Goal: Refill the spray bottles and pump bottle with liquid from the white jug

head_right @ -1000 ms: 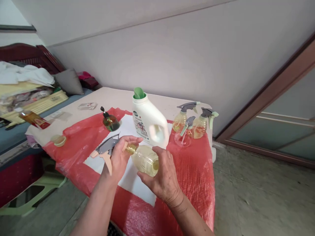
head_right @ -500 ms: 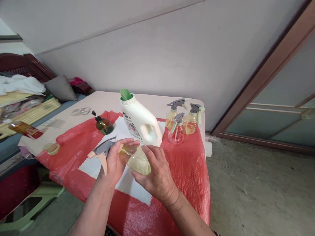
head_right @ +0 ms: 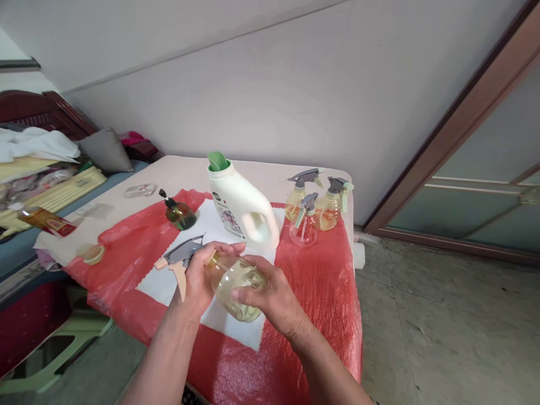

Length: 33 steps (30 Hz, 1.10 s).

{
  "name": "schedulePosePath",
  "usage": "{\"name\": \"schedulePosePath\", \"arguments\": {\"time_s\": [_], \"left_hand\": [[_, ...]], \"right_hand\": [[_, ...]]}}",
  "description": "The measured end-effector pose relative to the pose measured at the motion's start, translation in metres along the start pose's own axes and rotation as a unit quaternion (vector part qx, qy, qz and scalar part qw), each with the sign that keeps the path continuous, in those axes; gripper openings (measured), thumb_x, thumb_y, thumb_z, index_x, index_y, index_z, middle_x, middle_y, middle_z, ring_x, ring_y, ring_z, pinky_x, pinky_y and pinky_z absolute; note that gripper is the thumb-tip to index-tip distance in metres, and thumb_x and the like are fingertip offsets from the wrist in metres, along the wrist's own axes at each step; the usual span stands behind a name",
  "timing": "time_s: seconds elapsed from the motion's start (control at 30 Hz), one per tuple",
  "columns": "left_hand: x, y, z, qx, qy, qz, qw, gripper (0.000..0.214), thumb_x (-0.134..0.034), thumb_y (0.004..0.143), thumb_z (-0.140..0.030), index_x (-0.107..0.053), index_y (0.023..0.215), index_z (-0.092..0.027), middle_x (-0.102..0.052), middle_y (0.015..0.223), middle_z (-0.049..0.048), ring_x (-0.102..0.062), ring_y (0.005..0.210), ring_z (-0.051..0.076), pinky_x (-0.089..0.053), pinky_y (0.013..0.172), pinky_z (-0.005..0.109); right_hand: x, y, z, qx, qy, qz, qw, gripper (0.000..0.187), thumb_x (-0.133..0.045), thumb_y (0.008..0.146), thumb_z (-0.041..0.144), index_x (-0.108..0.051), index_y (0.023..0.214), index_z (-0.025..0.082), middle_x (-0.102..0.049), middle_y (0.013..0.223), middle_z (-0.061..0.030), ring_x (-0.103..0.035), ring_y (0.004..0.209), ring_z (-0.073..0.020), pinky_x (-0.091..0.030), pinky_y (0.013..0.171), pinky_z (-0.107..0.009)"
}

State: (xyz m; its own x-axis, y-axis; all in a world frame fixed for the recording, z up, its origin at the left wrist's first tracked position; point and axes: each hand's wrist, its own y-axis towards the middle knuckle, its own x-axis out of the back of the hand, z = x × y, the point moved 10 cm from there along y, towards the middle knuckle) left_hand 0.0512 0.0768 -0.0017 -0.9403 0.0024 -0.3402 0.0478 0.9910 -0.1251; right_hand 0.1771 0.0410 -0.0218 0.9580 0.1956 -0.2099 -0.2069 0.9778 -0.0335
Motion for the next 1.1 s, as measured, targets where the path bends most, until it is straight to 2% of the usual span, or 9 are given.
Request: {"name": "schedulePosePath", "arguments": {"time_s": [0.13,0.33,0.5,0.63,0.7,0.8,0.9,1.0,1.1], "left_hand": [[-0.001,0.000,0.009,0.020,-0.050,-0.025,0.998,0.023,-0.060,0.077,-0.040,-0.059,0.068,-0.019,-0.073,0.086,0.0089,-0.068,0.085,0.026,-0.051,0.077,0.039],[0.022,0.003,0.001,-0.051,-0.080,-0.149,0.984,0.023,-0.060,0.074,-0.040,-0.054,0.065,-0.019,-0.069,0.069,0.0041,-0.068,0.079,0.023,-0.050,0.078,0.037],[0.031,0.007,0.005,-0.003,-0.154,-0.134,0.979,0.024,-0.062,0.073,-0.041,-0.055,0.067,-0.019,-0.071,0.075,0.0049,-0.069,0.085,0.024,-0.050,0.079,0.037],[0.030,0.006,0.014,0.061,-0.158,-0.112,0.979,0.026,-0.063,0.073,-0.043,-0.060,0.069,-0.018,-0.074,0.089,0.0107,-0.068,0.082,0.024,-0.050,0.077,0.038],[0.029,0.005,0.015,0.070,-0.150,-0.109,0.980,0.027,-0.064,0.072,-0.043,-0.063,0.073,-0.017,-0.074,0.092,0.0115,-0.069,0.084,0.024,-0.050,0.078,0.037],[0.028,0.005,0.013,0.055,-0.134,-0.110,0.983,0.029,-0.064,0.072,-0.045,-0.065,0.076,-0.016,-0.074,0.093,0.0118,-0.069,0.084,0.025,-0.050,0.076,0.037],[0.028,0.005,0.012,0.045,-0.118,-0.114,0.985,0.030,-0.063,0.073,-0.046,-0.064,0.077,-0.016,-0.074,0.093,0.0118,-0.068,0.084,0.025,-0.050,0.076,0.037],[0.027,0.006,0.013,0.047,-0.109,-0.106,0.987,0.029,-0.063,0.074,-0.045,-0.064,0.078,-0.017,-0.074,0.097,0.0119,-0.068,0.087,0.025,-0.050,0.078,0.037],[0.023,0.005,0.014,0.049,-0.103,-0.086,0.990,0.026,-0.064,0.074,-0.043,-0.063,0.076,-0.017,-0.074,0.096,0.0116,-0.068,0.089,0.025,-0.049,0.079,0.036]], "right_hand": [[-0.012,0.002,-0.007,-0.055,0.137,0.042,0.988,0.042,-0.072,0.069,0.040,-0.065,0.104,0.018,-0.068,0.095,-0.0035,-0.061,0.086,-0.0196,-0.046,0.079,-0.033],[-0.014,0.000,-0.017,-0.039,0.179,-0.031,0.983,0.051,-0.068,0.073,0.053,-0.051,0.112,0.024,-0.062,0.110,-0.0063,-0.060,0.096,-0.0221,-0.048,0.077,-0.033],[-0.012,-0.009,0.007,0.107,-0.052,-0.075,0.990,0.068,-0.077,0.068,0.029,-0.037,0.123,0.031,-0.054,0.118,-0.0047,-0.057,0.105,-0.0222,-0.050,0.089,-0.040],[-0.019,-0.026,0.038,0.293,-0.312,-0.113,0.897,0.069,-0.070,0.073,0.018,-0.034,0.131,0.030,-0.040,0.136,-0.0112,-0.043,0.129,-0.0283,-0.041,0.106,-0.050],[-0.022,-0.030,0.039,0.324,-0.360,-0.123,0.866,0.069,-0.067,0.076,0.018,-0.030,0.134,0.029,-0.037,0.139,-0.0137,-0.040,0.131,-0.0295,-0.042,0.106,-0.051],[-0.020,-0.029,0.034,0.307,-0.352,-0.146,0.872,0.074,-0.071,0.072,0.022,-0.031,0.134,0.028,-0.040,0.134,-0.0135,-0.044,0.127,-0.0299,-0.044,0.103,-0.052],[-0.015,-0.023,0.024,0.242,-0.284,-0.161,0.914,0.073,-0.075,0.066,0.025,-0.036,0.128,0.029,-0.048,0.124,-0.0097,-0.052,0.116,-0.0279,-0.048,0.098,-0.049],[-0.006,-0.015,0.001,0.094,-0.114,-0.144,0.979,0.067,-0.077,0.066,0.037,-0.041,0.121,0.027,-0.055,0.111,-0.0061,-0.059,0.100,-0.0232,-0.054,0.086,-0.042],[-0.013,-0.012,-0.023,-0.045,0.101,-0.084,0.990,0.053,-0.072,0.071,0.048,-0.049,0.112,0.024,-0.060,0.101,-0.0045,-0.061,0.087,-0.0186,-0.055,0.069,-0.031]]}}
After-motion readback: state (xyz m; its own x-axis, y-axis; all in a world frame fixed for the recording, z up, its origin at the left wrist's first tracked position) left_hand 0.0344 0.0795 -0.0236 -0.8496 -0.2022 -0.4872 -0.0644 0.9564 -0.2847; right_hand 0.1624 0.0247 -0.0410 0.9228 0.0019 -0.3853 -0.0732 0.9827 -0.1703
